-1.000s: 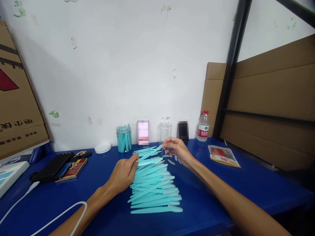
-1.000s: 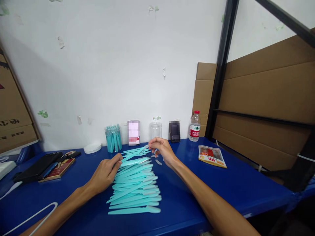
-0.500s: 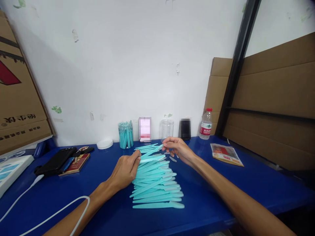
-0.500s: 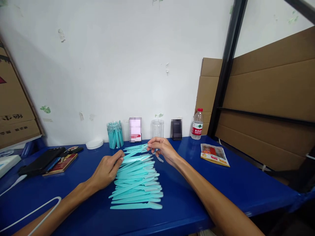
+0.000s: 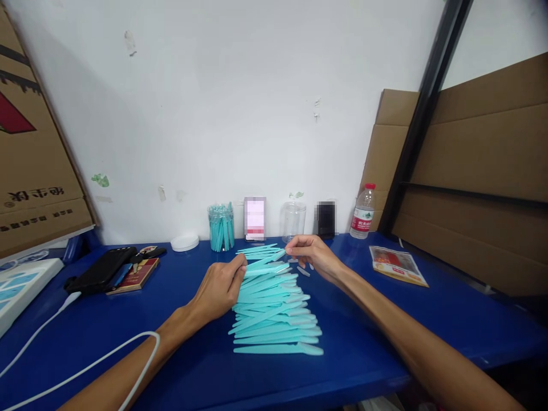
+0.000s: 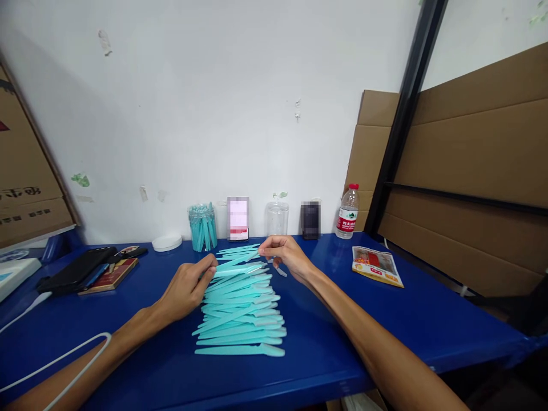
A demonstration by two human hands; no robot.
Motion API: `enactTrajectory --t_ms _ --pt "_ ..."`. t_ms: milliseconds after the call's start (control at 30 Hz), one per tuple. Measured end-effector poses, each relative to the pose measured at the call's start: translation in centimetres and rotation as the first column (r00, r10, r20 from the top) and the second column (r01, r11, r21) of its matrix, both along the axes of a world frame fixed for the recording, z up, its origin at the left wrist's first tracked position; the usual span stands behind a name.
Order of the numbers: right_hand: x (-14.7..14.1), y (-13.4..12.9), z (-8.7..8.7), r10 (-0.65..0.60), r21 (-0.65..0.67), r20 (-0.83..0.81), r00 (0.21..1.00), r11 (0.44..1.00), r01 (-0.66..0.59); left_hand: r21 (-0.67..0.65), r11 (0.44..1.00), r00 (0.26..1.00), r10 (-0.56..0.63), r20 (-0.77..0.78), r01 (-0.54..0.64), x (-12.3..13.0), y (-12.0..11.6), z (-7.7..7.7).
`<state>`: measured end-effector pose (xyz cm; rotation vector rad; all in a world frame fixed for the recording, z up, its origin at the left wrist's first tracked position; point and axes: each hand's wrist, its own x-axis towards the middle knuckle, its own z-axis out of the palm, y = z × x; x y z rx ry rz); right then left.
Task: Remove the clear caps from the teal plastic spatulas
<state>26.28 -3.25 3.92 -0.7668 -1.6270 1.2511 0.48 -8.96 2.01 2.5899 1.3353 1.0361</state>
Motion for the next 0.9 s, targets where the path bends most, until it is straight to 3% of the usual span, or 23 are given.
enactTrajectory --t_ms 200,400,800,900 --pt "0.0 -0.2 0.5 -0.083 0.176 0.184 0.979 0.983 0.050 0.010 1.000 1.000 0.003 0.000 -0.003 0.1 0.1 0.2" --pt "-0.1 0.3 0.4 -0.149 0.235 0.155 0.977 0.966 0.111 -0.063 0.996 0.994 0.070 0.087 -0.065 0.5 0.0 0.7" --pt "0.0 0.7 0.2 -0.166 0.186 0.087 0.982 0.971 0.147 -0.151 0.987 0.979 0.087 0.186 -0.059 0.4 0.3 0.5" --pt "0.6 0.9 0.5 -0.239 0.104 0.013 0.971 0.966 0.236 -0.110 0.993 0.969 0.072 0.235 -0.047 -0.2 0.4 0.9"
